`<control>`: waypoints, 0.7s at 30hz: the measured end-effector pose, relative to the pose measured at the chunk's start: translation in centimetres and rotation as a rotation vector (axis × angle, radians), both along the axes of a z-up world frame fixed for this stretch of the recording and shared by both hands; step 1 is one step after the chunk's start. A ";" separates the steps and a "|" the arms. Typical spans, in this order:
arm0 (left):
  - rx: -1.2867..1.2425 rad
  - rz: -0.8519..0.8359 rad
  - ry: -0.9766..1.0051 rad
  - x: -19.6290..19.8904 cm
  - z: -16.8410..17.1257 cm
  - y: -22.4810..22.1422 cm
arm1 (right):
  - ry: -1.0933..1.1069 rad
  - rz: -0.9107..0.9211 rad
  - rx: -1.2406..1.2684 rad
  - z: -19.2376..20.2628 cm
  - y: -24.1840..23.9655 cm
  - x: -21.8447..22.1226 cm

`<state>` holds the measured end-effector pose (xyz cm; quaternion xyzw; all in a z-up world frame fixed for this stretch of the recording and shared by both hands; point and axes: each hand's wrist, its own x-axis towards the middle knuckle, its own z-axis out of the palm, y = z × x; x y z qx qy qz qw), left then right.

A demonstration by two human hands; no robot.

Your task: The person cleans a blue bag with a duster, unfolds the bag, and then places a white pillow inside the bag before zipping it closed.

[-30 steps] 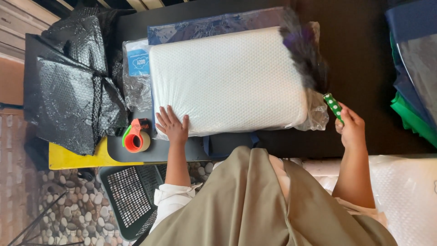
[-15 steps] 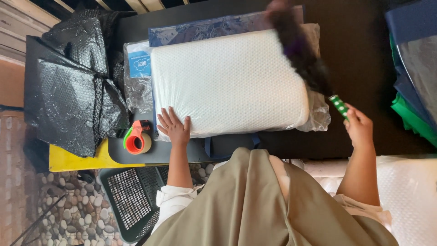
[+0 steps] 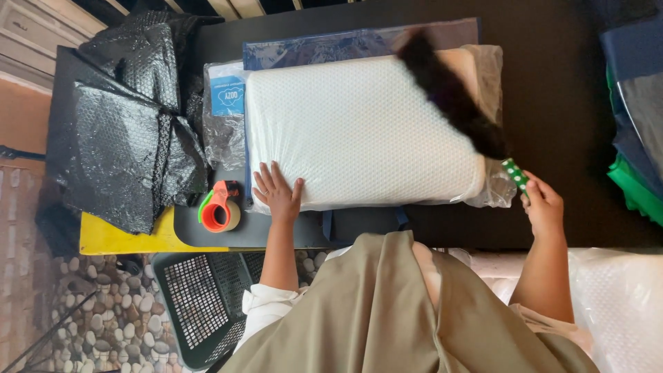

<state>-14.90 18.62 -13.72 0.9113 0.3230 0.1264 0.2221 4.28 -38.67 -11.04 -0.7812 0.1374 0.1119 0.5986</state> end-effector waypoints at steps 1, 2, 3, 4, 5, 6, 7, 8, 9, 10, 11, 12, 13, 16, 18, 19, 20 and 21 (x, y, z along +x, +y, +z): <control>-0.070 -0.018 -0.008 -0.1 0.7 0.2 | -0.054 -0.117 0.021 -1.2 0.2 0.1; -0.068 -0.018 -0.009 -0.5 0.8 0.9 | -0.054 -0.117 0.022 -2.9 -0.4 0.4; -0.045 -0.012 -0.163 -0.8 0.9 1.7 | -0.183 -0.160 -0.152 -4.7 -1.1 0.7; -0.023 -0.005 -0.314 -1.4 0.8 2.2 | -0.310 -0.201 -0.331 -6.4 -1.9 0.8; -0.025 -0.005 -0.312 -2.1 -0.1 3.2 | -0.308 -0.200 -0.333 -5.3 -1.5 0.6; -0.139 0.101 -0.295 -2.8 -1.0 4.2 | -0.099 -0.232 -0.442 -4.2 -1.1 0.3; -0.254 0.207 -0.277 -3.5 -2.0 5.2 | 0.113 -0.262 -0.547 -3.1 -0.6 -0.1; -0.254 0.207 -0.275 -3.8 -1.7 5.4 | 0.115 -0.261 -0.548 -3.3 -0.3 -0.2; -0.448 0.256 -0.205 -4.1 -1.4 5.6 | 0.049 -0.195 -0.763 -3.4 0.0 -0.3; -0.641 0.301 -0.134 -4.2 -1.1 5.9 | -0.022 -0.126 -0.973 -3.5 0.4 -0.3; -0.641 0.298 -0.134 -3.9 -0.2 5.9 | -0.021 -0.128 -0.973 -5.4 0.9 0.2; -0.738 0.353 -0.106 -3.8 0.7 5.5 | -0.296 -0.044 -0.866 -7.3 1.3 0.5; -0.835 0.408 -0.078 -3.8 1.6 5.2 | -0.565 0.042 -0.746 -9.1 1.7 0.8; -0.668 0.426 0.003 -3.6 0.3 5.4 | 0.018 0.074 -0.349 -0.8 11.2 -2.9; -0.732 0.403 0.056 -3.6 6.2 5.5 | -0.054 0.088 -0.406 -3.5 8.4 -0.9; -0.797 0.382 0.108 -3.6 9.2 5.5 | -0.127 0.106 -0.463 -4.9 7.0 -0.1; -0.794 0.378 0.110 -4.5 9.6 6.6 | -0.126 0.101 -0.462 -4.7 5.4 0.0; -0.767 0.353 0.075 -5.4 10.0 7.6 | -0.155 0.028 -0.296 -4.4 3.8 0.1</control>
